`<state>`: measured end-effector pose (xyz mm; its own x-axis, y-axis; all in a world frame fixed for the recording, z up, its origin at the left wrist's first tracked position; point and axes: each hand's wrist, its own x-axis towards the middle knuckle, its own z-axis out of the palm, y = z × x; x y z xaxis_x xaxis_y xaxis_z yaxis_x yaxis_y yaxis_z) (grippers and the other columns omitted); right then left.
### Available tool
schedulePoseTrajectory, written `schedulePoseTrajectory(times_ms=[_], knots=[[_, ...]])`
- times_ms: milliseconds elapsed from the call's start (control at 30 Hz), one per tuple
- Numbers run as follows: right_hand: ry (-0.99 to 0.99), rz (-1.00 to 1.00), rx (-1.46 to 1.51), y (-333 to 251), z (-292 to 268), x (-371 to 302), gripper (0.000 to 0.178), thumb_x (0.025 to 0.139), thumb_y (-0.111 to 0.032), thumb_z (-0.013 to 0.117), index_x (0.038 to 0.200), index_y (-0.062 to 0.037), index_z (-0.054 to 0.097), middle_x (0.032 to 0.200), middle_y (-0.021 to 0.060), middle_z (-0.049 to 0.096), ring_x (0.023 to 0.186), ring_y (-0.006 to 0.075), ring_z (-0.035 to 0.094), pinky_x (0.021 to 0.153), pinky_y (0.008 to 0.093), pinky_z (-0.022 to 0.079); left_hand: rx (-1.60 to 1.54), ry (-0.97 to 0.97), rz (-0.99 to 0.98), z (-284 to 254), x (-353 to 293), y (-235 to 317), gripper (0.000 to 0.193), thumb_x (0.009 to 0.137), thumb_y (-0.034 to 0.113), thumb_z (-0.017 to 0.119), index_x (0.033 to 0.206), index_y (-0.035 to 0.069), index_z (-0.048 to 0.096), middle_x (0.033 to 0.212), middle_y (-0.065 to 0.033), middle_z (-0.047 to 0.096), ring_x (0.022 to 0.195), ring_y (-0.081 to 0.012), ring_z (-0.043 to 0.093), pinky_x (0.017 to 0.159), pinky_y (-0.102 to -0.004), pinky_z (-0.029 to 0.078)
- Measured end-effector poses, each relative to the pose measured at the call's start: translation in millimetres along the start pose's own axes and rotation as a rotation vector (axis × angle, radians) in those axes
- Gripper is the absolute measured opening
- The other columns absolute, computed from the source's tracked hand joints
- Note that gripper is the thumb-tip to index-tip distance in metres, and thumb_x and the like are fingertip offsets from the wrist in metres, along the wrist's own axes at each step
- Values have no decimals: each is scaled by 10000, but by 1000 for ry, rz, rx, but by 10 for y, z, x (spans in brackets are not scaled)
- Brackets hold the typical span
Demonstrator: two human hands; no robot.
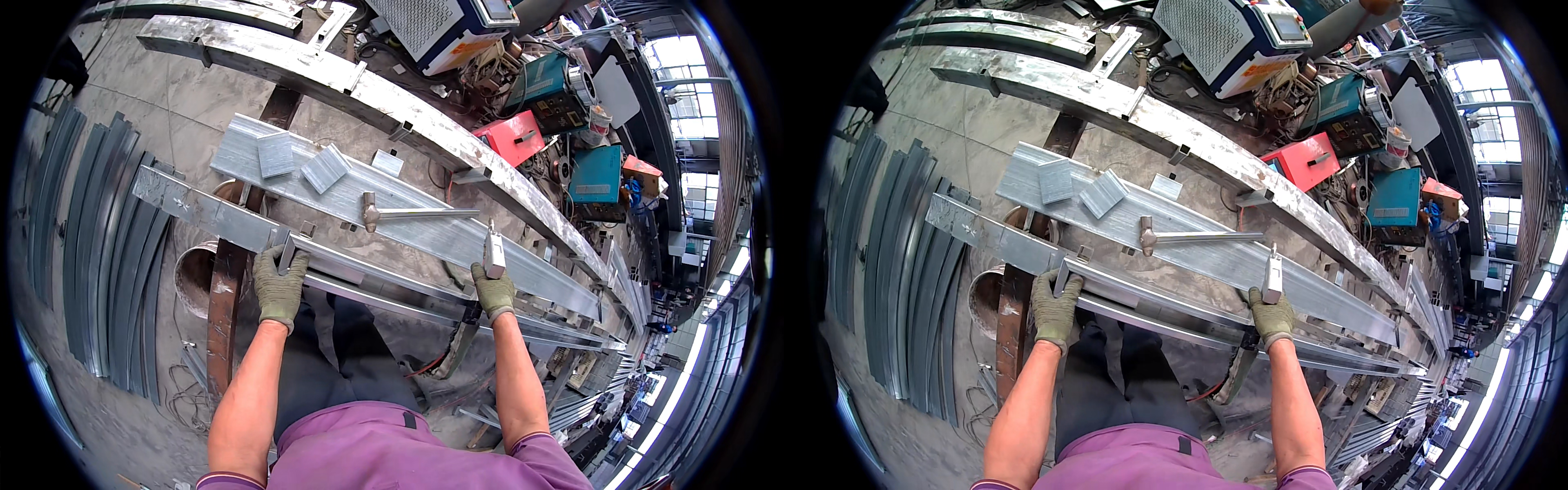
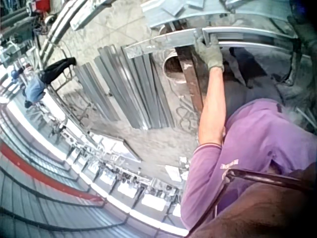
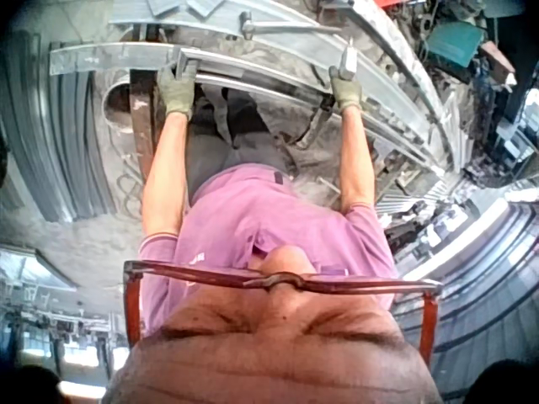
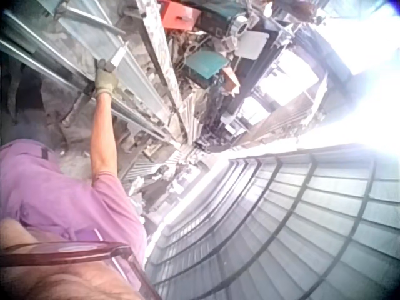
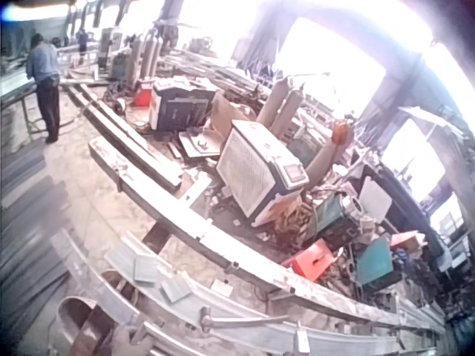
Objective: The person picks up a long metal frame and places it on a workbench. They position a small metal piece onto the frame and weld it in place using a handheld welding torch. The person repeats this process with additional metal pieces, welding them to the frame.
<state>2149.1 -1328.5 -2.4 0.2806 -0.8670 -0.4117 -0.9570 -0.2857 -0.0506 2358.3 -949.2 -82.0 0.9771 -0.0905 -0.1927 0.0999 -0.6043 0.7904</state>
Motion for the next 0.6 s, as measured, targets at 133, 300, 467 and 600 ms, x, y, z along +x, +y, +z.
schedulePoseTrajectory(times_ms=[133, 300, 467, 600], knots=[[23, -35, -18, 4, -86, 182, 577, 911, -546, 741, 1188, -40, 727, 1145, 255, 766, 1103, 468, 719, 940, 523, 558, -45, -37, -46, 32, 11, -10, 404, 887, 220, 835, 1183, -6, 678, 1172, -177, 658, 1146, -366, 623, 1040, -465, 479], [-112, -105, 40, 192, -268, 914, 586, 897, -528, 738, 1205, -29, 733, 1125, 266, 769, 1099, 450, 725, 924, 500, 554, -11, -19, -17, 50, 16, -67, 364, 896, 178, 796, 1184, -7, 672, 1210, -185, 657, 1158, -371, 619, 1046, -469, 475], [-110, -82, 198, 404, -60, 1160, 663, 862, -514, 763, 1266, 10, 726, 1156, 272, 770, 1120, 414, 736, 951, 464, 550, -3, 34, -18, 110, -20, -75, 342, 872, 124, 751, 1177, -4, 666, 1171, -188, 650, 1131, -381, 619, 1034, -483, 474], [-75, -77, 345, 369, -56, 946, 715, 828, -514, 780, 1257, 54, 720, 1163, 283, 765, 1115, 414, 736, 961, 460, 545, 6, 46, 15, 126, -47, -72, 332, 881, 129, 730, 1181, 5, 660, 1175, -188, 643, 1148, -381, 601, 1052, -489, 458]])
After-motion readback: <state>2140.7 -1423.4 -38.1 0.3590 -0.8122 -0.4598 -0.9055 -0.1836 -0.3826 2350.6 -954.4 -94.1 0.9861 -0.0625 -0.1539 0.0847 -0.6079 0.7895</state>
